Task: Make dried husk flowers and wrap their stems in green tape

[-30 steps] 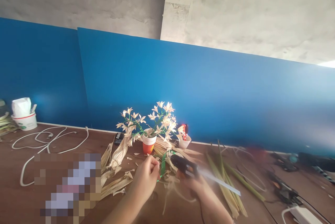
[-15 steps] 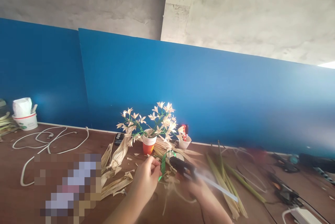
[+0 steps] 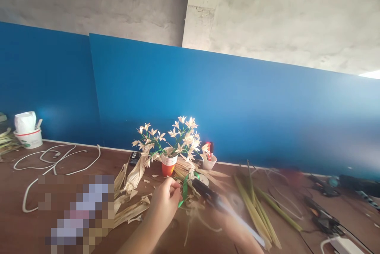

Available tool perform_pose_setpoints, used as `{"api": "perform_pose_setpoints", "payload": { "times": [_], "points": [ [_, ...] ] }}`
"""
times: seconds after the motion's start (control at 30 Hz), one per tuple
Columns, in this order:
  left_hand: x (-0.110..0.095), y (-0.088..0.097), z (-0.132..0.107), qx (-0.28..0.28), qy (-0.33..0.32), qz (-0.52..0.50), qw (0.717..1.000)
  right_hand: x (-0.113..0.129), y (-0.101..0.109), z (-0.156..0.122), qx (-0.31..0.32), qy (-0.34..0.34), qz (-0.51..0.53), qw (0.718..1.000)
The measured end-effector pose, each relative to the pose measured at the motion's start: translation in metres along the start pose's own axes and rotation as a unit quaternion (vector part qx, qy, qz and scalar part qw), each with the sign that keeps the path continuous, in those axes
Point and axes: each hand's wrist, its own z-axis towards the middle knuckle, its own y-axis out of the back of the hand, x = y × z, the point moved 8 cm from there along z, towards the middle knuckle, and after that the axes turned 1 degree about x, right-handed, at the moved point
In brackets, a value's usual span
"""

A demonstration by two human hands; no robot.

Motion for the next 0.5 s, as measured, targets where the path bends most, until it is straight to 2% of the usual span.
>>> {"api": "perform_pose_setpoints", "payload": {
  "times": [0.13, 0.27, 0.37, 0.43, 0.5],
  "points": [
    [0.003, -0.002, 0.0, 0.007, 0.019, -0.009, 1.0, -0.002, -0.009, 0.01, 0.029, 0.009, -0.033, 0.999],
    [0.001, 0.001, 0.001, -0.003, 0.006, -0.024, 1.0, -0.017, -0.012, 0.022, 0.013, 0.0, -0.069, 0.998],
    [-0.004, 0.003, 0.002, 0.004, -0.001, -0.088, 0.996, -0.02, -0.007, 0.021, -0.01, -0.017, -0.023, 1.0],
    [-0.008, -0.001, 0.002, 0.047, 0.005, -0.148, 0.988, -0.018, -0.002, 0.017, -0.02, -0.047, 0.027, 0.998],
    [-0.011, -0.009, 0.001, 0.126, 0.008, -0.185, 0.975, -0.015, 0.004, 0.013, -0.02, -0.08, 0.069, 0.994]
  ]
}}
